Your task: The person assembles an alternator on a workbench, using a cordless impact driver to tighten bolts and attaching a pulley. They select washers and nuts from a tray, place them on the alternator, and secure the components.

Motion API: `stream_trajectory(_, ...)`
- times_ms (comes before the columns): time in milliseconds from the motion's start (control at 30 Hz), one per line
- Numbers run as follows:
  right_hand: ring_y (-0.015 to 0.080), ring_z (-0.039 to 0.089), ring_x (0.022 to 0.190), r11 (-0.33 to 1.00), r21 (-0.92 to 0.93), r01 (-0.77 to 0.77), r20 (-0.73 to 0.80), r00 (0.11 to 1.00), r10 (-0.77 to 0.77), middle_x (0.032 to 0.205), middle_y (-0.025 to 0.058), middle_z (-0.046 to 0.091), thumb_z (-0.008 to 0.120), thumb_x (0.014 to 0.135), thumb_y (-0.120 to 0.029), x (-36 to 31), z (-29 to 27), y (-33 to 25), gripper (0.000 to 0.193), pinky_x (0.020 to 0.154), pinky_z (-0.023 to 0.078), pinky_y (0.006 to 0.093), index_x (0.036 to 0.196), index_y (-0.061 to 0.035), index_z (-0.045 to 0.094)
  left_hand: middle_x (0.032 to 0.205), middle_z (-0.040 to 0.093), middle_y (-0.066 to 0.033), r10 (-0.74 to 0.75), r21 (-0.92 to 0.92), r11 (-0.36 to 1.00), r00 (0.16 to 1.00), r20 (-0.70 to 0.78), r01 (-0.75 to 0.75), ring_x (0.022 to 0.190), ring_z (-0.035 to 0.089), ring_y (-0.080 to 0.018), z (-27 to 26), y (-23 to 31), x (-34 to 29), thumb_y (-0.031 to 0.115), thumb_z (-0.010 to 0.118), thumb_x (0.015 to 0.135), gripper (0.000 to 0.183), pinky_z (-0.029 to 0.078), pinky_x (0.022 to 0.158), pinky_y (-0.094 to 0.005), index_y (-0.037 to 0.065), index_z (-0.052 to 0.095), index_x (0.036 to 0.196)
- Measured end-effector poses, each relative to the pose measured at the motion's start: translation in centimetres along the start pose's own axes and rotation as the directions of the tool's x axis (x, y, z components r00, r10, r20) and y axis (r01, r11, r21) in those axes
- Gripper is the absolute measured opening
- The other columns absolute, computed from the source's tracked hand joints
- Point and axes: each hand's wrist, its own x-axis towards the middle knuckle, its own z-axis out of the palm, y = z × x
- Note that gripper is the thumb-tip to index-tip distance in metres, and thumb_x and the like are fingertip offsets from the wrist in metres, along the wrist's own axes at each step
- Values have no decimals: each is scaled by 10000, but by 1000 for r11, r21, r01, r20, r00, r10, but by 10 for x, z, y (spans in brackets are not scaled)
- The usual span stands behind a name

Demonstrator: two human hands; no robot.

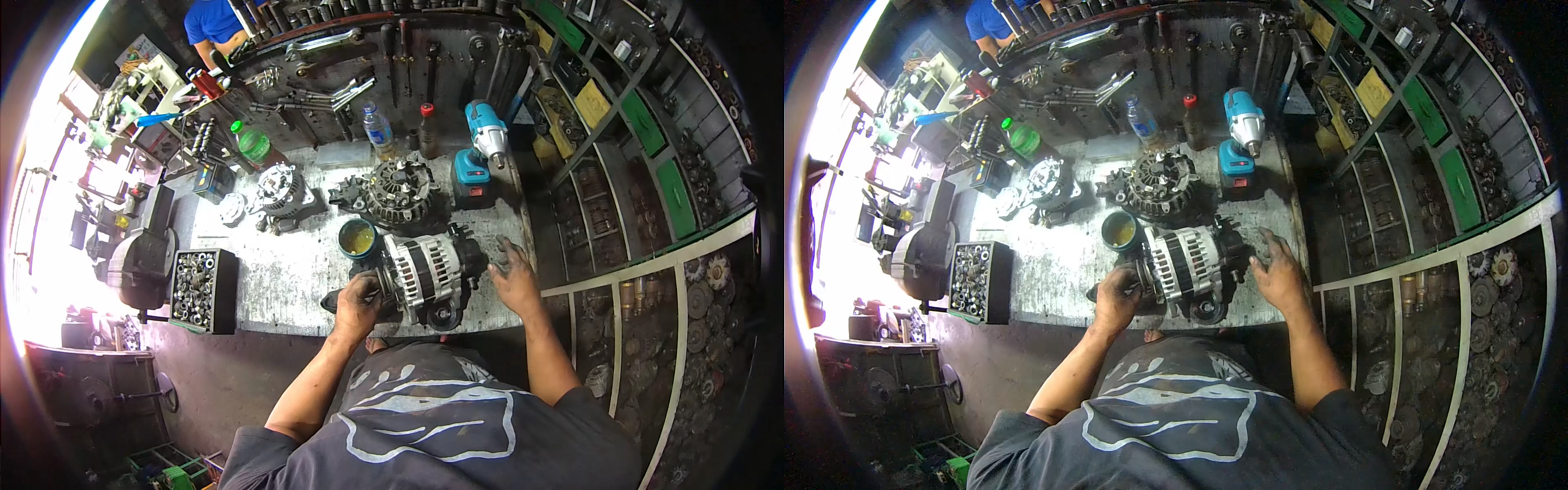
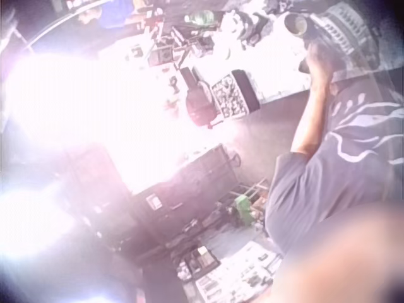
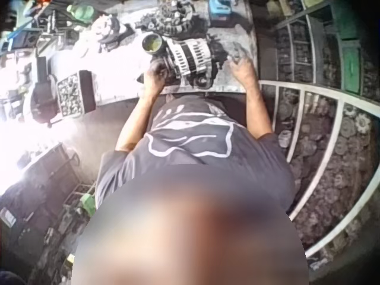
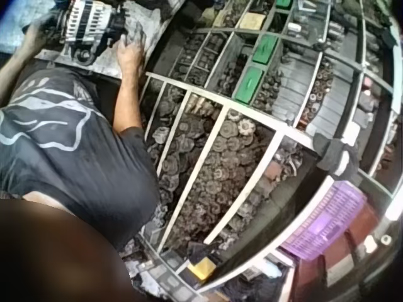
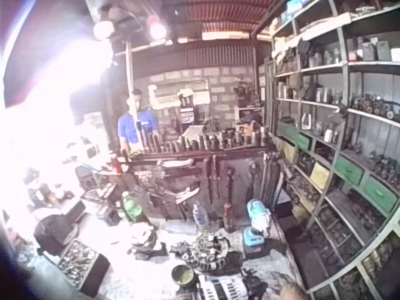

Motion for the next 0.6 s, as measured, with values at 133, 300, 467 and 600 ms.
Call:
stream_trajectory(133,447,616,1352,1000,-11,-2,7,1000,2,1536,227,579,755,987,-240,-4,9,9,694,1096,542,488,1615,-125,483,1207,754,-132,-377,-475,826,924,-68,303,1079,743,-250,-2,12,0,62,752,1001,423,617,945,-376,-60,618,1382)
stream_trajectory(300,451,626,1333,999,2,32,6,999,-32,1528,231,581,758,984,-233,-4,8,13,690,1082,552,485,1608,-118,488,1200,763,-132,-573,-408,720,812,106,561,1055,744,-219,-9,15,6,123,815,991,402,595,944,-352,-77,688,1317)
stream_trajectory(467,468,599,1355,999,-25,26,40,999,-25,1512,246,584,751,981,-199,3,0,9,685,1128,517,484,1600,-85,479,1129,786,-113,-232,-331,921,972,-46,204,1015,750,-198,-2,2,1,115,833,963,367,595,949,-349,-62,719,1264)
stream_trajectory(600,480,578,1375,998,-50,40,29,999,-39,1508,256,584,749,978,-186,1,0,6,683,1149,500,484,1597,-74,481,1086,791,-114,-649,-301,685,743,164,664,1004,759,-204,-8,-1,7,8,740,940,322,593,966,-326,-29,734,1260)
